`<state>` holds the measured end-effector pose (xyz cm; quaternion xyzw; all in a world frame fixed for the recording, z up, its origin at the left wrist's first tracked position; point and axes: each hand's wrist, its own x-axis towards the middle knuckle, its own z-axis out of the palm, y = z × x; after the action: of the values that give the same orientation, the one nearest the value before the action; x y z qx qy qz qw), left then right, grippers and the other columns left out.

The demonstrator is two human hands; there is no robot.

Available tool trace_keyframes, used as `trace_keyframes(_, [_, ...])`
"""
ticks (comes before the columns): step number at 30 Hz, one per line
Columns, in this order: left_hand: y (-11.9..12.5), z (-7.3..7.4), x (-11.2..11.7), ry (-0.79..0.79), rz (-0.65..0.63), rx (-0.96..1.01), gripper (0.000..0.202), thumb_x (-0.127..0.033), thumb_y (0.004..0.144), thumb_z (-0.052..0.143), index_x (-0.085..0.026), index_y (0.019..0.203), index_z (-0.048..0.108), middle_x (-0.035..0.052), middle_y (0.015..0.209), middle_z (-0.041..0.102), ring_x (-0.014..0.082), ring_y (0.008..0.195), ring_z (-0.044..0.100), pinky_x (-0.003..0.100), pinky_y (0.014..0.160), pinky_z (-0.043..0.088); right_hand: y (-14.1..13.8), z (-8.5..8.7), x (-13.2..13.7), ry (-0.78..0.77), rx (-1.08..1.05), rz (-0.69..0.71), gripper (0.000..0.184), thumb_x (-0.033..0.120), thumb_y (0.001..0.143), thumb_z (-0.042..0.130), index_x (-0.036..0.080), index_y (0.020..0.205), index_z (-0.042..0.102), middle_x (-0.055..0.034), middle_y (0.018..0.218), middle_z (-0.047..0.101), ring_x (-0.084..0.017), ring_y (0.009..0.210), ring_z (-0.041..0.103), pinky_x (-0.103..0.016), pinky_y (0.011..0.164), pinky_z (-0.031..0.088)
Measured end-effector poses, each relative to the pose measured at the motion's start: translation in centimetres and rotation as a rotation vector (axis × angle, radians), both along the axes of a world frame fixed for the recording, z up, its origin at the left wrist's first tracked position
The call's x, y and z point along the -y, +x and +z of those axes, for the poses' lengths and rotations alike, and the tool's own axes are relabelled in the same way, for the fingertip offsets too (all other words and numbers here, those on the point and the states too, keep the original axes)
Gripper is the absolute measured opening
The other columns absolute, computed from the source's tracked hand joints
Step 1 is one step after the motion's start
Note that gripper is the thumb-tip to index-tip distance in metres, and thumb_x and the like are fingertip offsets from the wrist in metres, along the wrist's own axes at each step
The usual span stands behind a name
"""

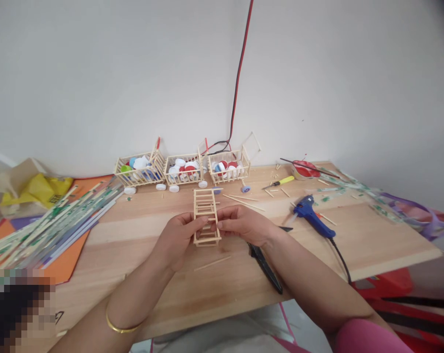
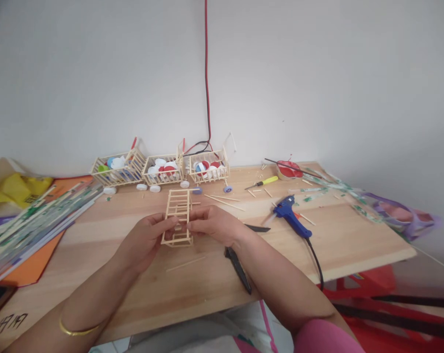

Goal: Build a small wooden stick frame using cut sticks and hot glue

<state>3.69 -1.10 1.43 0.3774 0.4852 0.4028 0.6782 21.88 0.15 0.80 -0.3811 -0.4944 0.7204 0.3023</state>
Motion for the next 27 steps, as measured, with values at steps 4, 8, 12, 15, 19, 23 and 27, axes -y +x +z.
trace_keyframes(4, [0.0,-0.1,0.0,-0.007,-0.008,0.027,0.023,-0.031,0.062,0.076,-0.011,0.073,0.070,0.0043,0.064,0.066,0.0146,0.060,0.056,0.027,0.062,0.042,-0.1,-0.2,0.0,-0.003,0.004,0.005,0.031,0.030,0.070,0.070,0.017,0.098,0.071,-0.0020,0.081,0.067,-0.009,0.067,0.051,-0.023,0.064,0.038])
trace_keyframes(8, [0.1,-0.1,0.1,-0.025,-0.019,0.056,0.024,-0.031,0.063,0.076,-0.011,0.075,0.070,0.0045,0.068,0.067,0.0140,0.062,0.056,0.027,0.063,0.042,-0.2,-0.1,0.1,0.069,0.072,0.045,0.031,0.033,0.075,0.065,0.017,0.100,0.071,-0.0021,0.083,0.067,-0.010,0.067,0.051,-0.023,0.064,0.039])
trace_keyframes(12, [0.1,0.0,0.2,-0.024,-0.028,0.080,0.020,-0.029,0.064,0.075,-0.012,0.074,0.070,0.0028,0.065,0.066,0.0136,0.062,0.056,0.027,0.065,0.043,-0.4,0.6,0.3,0.178,0.063,0.115,0.028,0.032,0.080,0.059,0.020,0.103,0.069,-0.0017,0.089,0.068,-0.014,0.082,0.057,-0.027,0.080,0.041])
trace_keyframes(15, [0.1,0.1,0.2,0.005,0.004,0.048,0.016,-0.028,0.064,0.075,-0.013,0.066,0.068,-0.0018,0.053,0.059,0.0106,0.054,0.051,0.024,0.060,0.039,-0.6,1.1,0.4,0.251,0.034,0.154,0.029,0.033,0.083,0.055,0.021,0.108,0.067,-0.0020,0.094,0.067,-0.017,0.091,0.058,-0.032,0.090,0.040])
trace_keyframes(19, [0.0,0.0,0.2,0.019,0.004,0.044,0.017,-0.028,0.062,0.076,-0.014,0.064,0.068,-0.0015,0.055,0.060,0.0104,0.053,0.049,0.024,0.059,0.038,-0.7,1.5,0.6,0.299,0.089,0.164,0.032,0.037,0.084,0.054,0.020,0.109,0.065,-0.0032,0.094,0.066,-0.019,0.094,0.057,-0.034,0.090,0.040])
trace_keyframes(23, [0.0,-0.2,0.2,0.004,-0.019,0.050,0.020,-0.032,0.063,0.076,-0.014,0.068,0.067,0.0007,0.062,0.065,0.0126,0.057,0.053,0.026,0.062,0.040,-0.3,2.0,0.6,0.335,0.162,0.235,0.033,0.040,0.083,0.055,0.021,0.109,0.064,-0.0017,0.094,0.065,-0.017,0.090,0.057,-0.029,0.080,0.043])
trace_keyframes(27, [0.1,0.2,0.4,0.000,-0.029,0.072,0.024,-0.035,0.061,0.077,-0.015,0.065,0.065,-0.0008,0.058,0.062,0.0123,0.057,0.053,0.026,0.062,0.040,0.9,2.4,0.4,0.362,0.287,0.325,0.042,0.043,0.075,0.065,0.022,0.112,0.062,0.0000,0.088,0.064,-0.014,0.074,0.055,-0.024,0.064,0.041])
